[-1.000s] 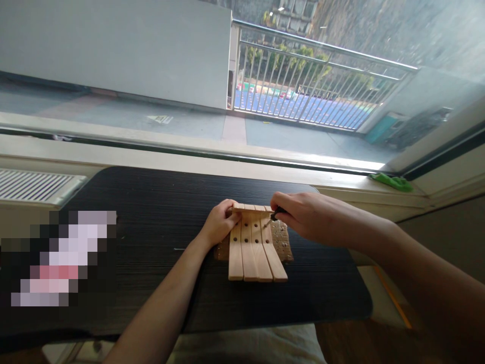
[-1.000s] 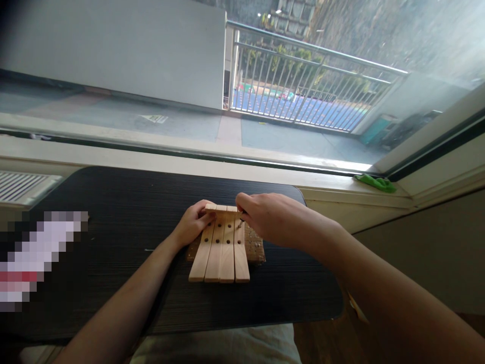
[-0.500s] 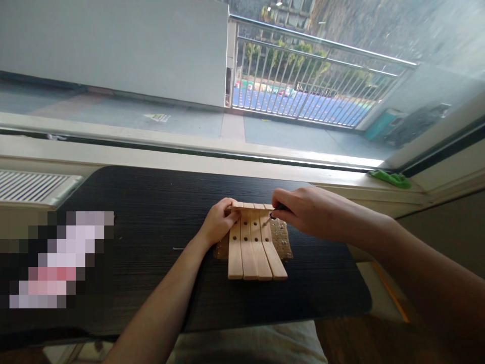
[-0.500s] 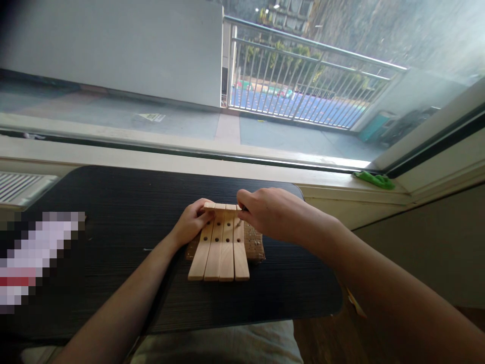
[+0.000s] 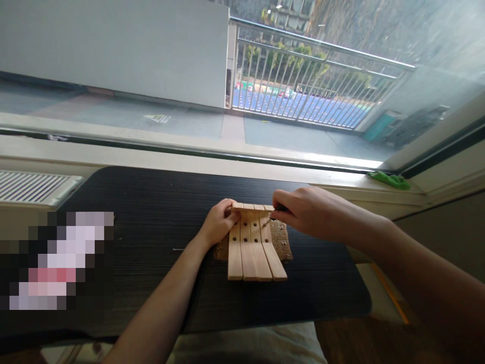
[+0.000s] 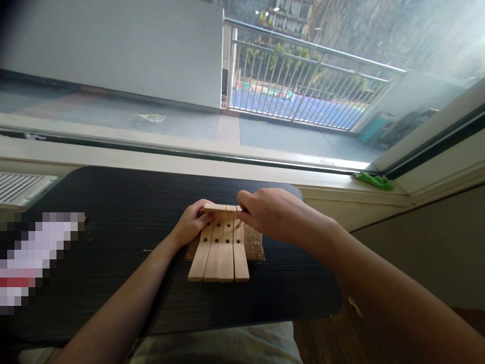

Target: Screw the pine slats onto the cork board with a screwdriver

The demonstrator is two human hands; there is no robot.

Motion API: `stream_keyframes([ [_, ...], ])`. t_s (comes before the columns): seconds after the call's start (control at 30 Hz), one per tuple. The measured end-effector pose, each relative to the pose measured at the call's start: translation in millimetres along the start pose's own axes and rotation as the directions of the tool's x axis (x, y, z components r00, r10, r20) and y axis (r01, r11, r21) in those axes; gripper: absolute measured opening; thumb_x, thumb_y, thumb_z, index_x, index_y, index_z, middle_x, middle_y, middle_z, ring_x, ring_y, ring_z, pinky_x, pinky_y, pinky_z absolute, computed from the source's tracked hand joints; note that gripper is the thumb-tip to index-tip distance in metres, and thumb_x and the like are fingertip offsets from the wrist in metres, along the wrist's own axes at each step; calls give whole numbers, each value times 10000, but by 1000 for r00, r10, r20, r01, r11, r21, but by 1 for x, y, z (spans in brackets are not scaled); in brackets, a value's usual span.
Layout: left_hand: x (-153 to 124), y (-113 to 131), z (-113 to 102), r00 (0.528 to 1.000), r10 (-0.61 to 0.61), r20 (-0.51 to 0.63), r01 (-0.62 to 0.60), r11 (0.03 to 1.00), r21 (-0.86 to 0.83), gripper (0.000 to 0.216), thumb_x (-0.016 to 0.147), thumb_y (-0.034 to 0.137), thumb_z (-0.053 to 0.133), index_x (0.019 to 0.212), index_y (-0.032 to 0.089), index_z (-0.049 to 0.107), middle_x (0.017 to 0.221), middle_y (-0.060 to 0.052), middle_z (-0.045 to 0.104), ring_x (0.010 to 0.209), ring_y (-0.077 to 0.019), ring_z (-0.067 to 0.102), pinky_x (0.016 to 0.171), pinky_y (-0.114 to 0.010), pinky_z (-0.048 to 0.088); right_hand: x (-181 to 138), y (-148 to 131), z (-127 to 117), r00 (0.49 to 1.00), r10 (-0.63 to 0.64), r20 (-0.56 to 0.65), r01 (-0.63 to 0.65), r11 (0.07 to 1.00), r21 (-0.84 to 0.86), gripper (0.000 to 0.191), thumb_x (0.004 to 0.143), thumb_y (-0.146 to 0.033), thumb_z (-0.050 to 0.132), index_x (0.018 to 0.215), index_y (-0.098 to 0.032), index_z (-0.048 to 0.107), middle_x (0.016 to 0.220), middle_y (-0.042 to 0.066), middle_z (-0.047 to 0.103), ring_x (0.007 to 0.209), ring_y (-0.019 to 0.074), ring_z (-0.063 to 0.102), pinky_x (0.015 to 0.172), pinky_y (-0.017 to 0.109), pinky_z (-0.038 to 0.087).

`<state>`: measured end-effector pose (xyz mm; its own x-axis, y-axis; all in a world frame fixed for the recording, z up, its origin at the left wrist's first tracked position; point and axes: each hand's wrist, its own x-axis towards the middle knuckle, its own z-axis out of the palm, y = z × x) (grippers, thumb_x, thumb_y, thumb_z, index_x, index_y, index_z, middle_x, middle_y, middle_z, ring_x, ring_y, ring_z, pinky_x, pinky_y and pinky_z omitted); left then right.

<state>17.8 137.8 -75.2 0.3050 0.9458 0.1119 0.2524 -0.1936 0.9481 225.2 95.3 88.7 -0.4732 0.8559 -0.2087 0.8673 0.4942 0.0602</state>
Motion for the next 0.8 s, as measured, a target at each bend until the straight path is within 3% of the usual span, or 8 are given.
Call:
stream_keyframes([
  [0.5,1,-3,2,1000,25,4,-25,1000,-13,104,797,271,569,755,176,570,779,-16,584,732,-168,550,645,-272,441,1,-6,-4,999,34,19,-32,997,-72,257,967,-401,456,902,-192,590,630,26,603,497,127,417,511,301,184],
  [0.7,1,-5,3,1000,6,14,-5,999,-42,79,789,258,577,772,181,569,783,-18,591,746,-175,562,632,-266,454,-3,-9,-6,1000,10,2,-10,1000,-22,204,872,-245,467,1052,-177,536,667,24,618,512,133,430,526,295,196],
  [0.8,2,-7,2,1000,22,9,-22,1000,-7,84,797,261,572,769,182,571,787,-21,594,747,-176,560,628,-266,455,-4,-9,-6,1000,-3,-12,3,1000,9,188,851,-195,440,1022,-174,515,715,34,625,539,136,446,542,297,214],
])
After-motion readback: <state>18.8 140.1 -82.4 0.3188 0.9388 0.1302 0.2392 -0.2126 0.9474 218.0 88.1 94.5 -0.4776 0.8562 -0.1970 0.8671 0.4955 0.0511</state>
